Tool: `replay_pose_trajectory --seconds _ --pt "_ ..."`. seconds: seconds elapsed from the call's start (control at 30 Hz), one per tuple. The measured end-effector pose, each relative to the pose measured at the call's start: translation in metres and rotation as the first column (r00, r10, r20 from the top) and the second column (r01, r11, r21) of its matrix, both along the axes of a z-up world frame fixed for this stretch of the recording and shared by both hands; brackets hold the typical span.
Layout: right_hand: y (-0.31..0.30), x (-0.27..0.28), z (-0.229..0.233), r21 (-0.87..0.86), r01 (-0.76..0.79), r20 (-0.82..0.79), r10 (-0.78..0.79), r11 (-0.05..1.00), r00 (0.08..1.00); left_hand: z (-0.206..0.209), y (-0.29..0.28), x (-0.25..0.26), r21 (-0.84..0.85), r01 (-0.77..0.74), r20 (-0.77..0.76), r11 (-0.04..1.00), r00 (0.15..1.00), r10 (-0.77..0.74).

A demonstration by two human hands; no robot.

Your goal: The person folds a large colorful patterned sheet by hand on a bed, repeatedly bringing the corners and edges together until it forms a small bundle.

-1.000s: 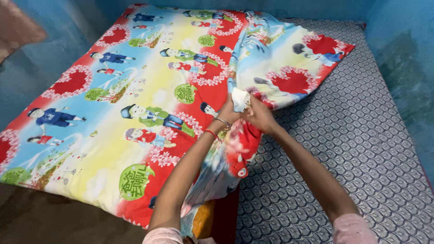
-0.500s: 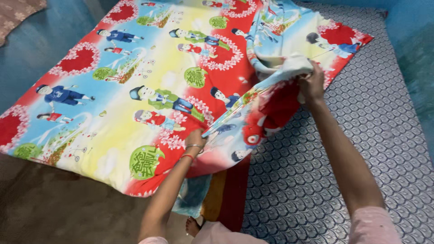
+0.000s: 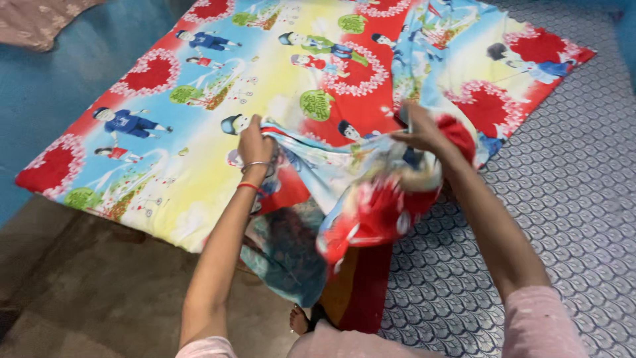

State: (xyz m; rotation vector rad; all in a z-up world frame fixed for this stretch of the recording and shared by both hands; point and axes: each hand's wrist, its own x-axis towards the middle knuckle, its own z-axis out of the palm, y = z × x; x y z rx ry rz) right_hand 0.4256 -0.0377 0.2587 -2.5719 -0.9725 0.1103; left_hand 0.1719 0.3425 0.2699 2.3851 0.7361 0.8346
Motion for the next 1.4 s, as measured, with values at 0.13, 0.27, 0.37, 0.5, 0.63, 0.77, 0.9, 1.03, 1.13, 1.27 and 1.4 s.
replay_pose_trajectory --seconds 0.13,0.27,0.37,0.5,0.63,0.77,0.9,1.03,1.13,1.27,1.4 --pt "0.101 -0.078 0.024 0.268 -0.446 -0.015 0.467 0.854 0.884 0.008 -0.02 0.011 0.057 0.09 0.003 0.994 0.996 -0.091" --pt "0.185 -0.15 0.038 0.399 -0.638 0.229 0.602 0.659 0.765 0.023 -0.043 0.012 0.048 0.126 -0.088 0.991 0.989 -0.121" --pt "0.221 -0.17 0.032 0.488 -0.348 -0.04 0.418 0.8 0.908 0.037 -0.041 -0.009 0.055 0.144 0.009 0.988 0.989 -0.145" --pt "0.228 -0.153 0.034 0.477 -0.392 0.134 0.375 0.787 0.917 0.029 -0.027 -0.039 0.187 0.126 0.072 0.974 0.987 -0.141" --pt "0.238 -0.135 0.032 0.524 -0.377 0.128 0.367 0.764 0.921 -0.025 0.001 -0.06 0.25 0.054 0.12 0.967 0.989 -0.087" --pt "0.237 -0.124 0.035 0.682 -0.33 0.044 0.414 0.653 0.909 -0.104 0.052 -0.102 0.169 -0.069 -0.054 0.983 0.995 0.08" --pt "0.243 -0.131 0.032 0.571 -0.303 -0.023 0.384 0.763 0.923 -0.167 0.097 -0.139 0.078 -0.231 -0.197 0.97 0.95 0.242" --pt "0.251 -0.13 0.003 0.61 -0.208 -0.21 0.409 0.764 0.888 -0.22 0.115 -0.195 -0.144 -0.28 -0.418 0.949 0.887 0.199" --pt "0.255 -0.129 -0.03 0.577 -0.251 -0.229 0.449 0.777 0.864 -0.247 0.109 -0.25 -0.275 -0.031 -0.298 0.961 0.953 -0.055" --pt "0.253 -0.126 -0.062 0.342 -0.372 -0.124 0.434 0.863 0.892 -0.239 0.133 -0.311 -0.374 0.146 -0.181 0.916 0.957 -0.226" --pt "0.249 -0.114 -0.085 0.432 -0.381 -0.073 0.453 0.818 0.889 -0.193 0.167 -0.315 -0.288 0.046 -0.26 0.957 0.958 -0.124"
